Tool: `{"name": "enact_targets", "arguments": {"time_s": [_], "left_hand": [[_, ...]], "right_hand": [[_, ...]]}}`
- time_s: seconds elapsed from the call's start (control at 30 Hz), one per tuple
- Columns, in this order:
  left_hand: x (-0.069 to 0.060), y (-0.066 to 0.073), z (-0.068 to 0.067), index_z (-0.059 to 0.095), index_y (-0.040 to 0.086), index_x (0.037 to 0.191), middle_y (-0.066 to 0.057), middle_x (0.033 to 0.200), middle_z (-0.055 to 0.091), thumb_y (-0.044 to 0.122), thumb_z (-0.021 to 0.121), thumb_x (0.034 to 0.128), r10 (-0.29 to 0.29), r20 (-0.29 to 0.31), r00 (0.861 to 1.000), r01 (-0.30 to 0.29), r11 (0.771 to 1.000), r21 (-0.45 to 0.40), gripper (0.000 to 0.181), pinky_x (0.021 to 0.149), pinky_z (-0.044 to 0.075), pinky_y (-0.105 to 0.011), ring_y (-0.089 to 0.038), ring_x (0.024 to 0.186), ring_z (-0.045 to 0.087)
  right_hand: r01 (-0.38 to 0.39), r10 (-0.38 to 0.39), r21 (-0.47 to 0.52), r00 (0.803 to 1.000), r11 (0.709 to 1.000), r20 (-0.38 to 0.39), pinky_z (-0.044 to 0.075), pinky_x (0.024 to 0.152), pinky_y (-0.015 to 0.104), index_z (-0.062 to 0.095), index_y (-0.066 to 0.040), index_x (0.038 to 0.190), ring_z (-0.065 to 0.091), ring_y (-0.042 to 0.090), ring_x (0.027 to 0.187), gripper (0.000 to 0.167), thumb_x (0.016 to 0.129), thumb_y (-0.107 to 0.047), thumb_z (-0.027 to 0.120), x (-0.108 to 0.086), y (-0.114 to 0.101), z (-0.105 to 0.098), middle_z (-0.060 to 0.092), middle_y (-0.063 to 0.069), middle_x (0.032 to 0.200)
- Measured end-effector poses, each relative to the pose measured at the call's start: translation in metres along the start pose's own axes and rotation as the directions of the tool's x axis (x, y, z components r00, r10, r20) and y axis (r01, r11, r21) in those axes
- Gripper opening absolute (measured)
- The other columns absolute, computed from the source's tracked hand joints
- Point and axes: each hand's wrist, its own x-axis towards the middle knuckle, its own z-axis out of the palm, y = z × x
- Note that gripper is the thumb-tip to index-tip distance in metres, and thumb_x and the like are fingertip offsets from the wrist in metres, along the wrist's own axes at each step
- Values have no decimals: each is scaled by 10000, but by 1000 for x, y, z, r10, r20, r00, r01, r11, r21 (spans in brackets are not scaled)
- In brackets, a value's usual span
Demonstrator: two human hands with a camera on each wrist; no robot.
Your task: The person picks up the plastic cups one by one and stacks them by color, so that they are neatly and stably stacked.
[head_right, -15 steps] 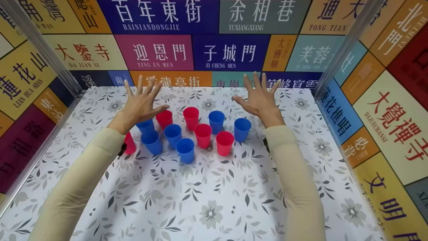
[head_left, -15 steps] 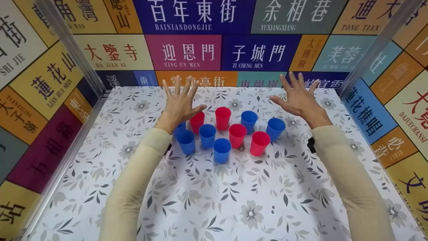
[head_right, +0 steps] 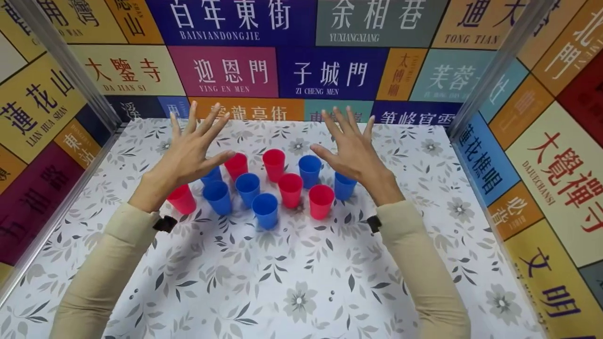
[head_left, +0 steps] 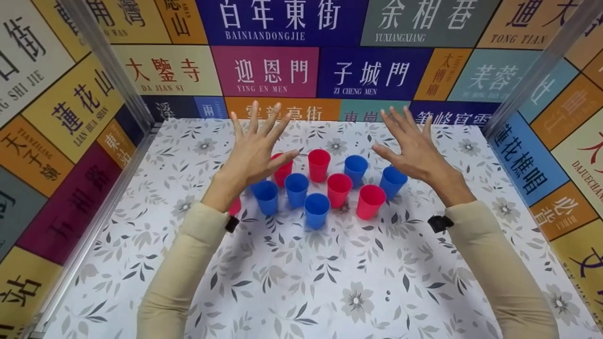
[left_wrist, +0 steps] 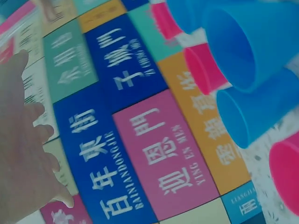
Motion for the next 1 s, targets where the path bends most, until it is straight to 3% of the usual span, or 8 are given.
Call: {"name": "enact_targets", "arguments": {"time_s": [0.13,0.23,0.33,0.47,0.57,0.8,0.87,1.0], "left_hand": [[-13,2,-1,105,320,1617,12,1714,9,669,456,947,-42,-83,996,33,993,-111,833,1142,-122,-761,-428,1556,-107],[-23,0,1,146,306,1615,15,1713,22,637,484,952,-92,-134,987,62,975,-215,814,1142,-141,-751,-419,1557,-118],[-34,-4,6,182,307,1610,6,1713,46,593,514,952,-155,-178,972,94,946,-310,790,1140,-149,-749,-410,1558,-125],[-51,-13,18,223,296,1603,-8,1710,81,582,516,958,-237,-214,948,133,903,-410,764,1160,-140,-728,-410,1561,-106],[-64,-22,29,250,271,1599,-11,1707,102,595,505,963,-294,-209,933,162,859,-486,758,1188,-129,-694,-389,1566,-101],[-81,-45,49,260,260,1597,18,1699,158,477,567,971,-413,-147,899,226,724,-652,730,1233,-77,-640,-286,1587,-65],[-84,-52,54,270,275,1593,24,1692,188,478,569,973,-445,-126,886,248,687,-683,717,1242,-46,-634,-257,1590,-36],[-92,-61,65,326,269,1571,-19,1664,276,473,567,981,-501,-80,862,289,615,-734,669,1249,98,-627,-255,1577,131]], "right_hand": [[-14,29,193,997,981,-75,-226,1189,610,88,-312,1616,-41,293,1586,767,998,-600,440,-14,-8,10,90,18,1705],[-13,43,266,993,964,-110,-197,1209,601,104,-295,1619,-22,278,1589,758,1004,-574,448,-19,-15,19,97,16,1706],[-4,46,304,990,953,-131,-155,1228,597,135,-283,1618,13,273,1590,745,1006,-551,465,-21,-21,28,119,29,1704],[6,69,379,980,925,-186,39,1252,624,232,-253,1605,136,282,1575,723,996,-498,535,-26,-28,39,202,45,1684],[18,99,444,966,896,-240,185,1227,632,313,-242,1580,233,280,1545,694,979,-449,592,-32,-31,46,285,50,1649],[111,121,537,918,836,-378,305,1209,522,469,-146,1499,410,212,1443,613,928,-213,680,-41,-22,68,474,60,1523],[131,125,578,916,805,-382,320,1204,504,482,-109,1486,435,195,1424,602,918,-145,680,-42,-18,74,500,68,1503],[115,152,681,936,723,-319,342,1199,457,478,-82,1479,452,144,1411,597,915,-79,674,-44,-9,84,522,74,1492]]}}
